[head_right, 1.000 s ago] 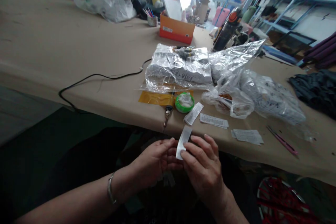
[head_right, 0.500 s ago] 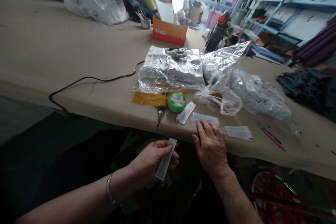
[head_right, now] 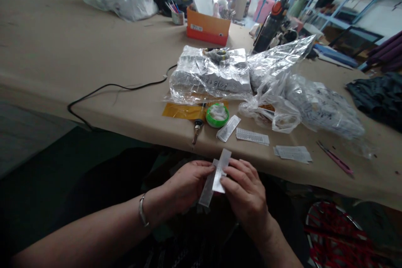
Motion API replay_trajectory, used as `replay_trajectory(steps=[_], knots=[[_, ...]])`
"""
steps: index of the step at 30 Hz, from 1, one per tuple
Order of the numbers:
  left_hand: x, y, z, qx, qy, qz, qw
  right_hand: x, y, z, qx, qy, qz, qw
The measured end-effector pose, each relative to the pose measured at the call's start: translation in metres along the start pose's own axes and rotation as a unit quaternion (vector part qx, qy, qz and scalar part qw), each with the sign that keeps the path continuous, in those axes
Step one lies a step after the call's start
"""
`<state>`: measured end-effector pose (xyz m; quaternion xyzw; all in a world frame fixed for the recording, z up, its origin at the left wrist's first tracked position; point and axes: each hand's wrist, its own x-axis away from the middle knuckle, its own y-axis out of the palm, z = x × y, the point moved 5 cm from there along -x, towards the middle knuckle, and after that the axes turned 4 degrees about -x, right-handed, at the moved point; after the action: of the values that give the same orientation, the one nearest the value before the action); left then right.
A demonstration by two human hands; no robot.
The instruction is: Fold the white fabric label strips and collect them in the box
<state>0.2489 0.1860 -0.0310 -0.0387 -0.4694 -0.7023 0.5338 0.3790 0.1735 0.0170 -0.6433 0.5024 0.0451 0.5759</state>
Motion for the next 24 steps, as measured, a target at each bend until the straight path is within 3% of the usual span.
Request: replay_trajectory(steps=[4, 18, 21, 24], knots=[[0.002, -0.002, -0.001, 0.045, 0.019, 0.019, 0.999, 0.008, 0.021, -0.021, -0.003, -0.027, -0.063, 0.998], [0.001, -0.006, -0.01, 0.06, 0.036, 0.004, 0.998, 0.014, 0.029, -0.035, 0.02, 0.003, -0.083, 0.996], [0.0, -0.008, -0.012, 0.038, 0.028, -0.003, 0.999, 0.013, 0.022, -0.031, 0.019, 0.003, -0.085, 0.996], [0.002, -0.013, -0.011, 0.007, 0.005, 0.031, 0.999, 0.015, -0.008, -0.001, 0.089, 0.037, -0.038, 0.995]])
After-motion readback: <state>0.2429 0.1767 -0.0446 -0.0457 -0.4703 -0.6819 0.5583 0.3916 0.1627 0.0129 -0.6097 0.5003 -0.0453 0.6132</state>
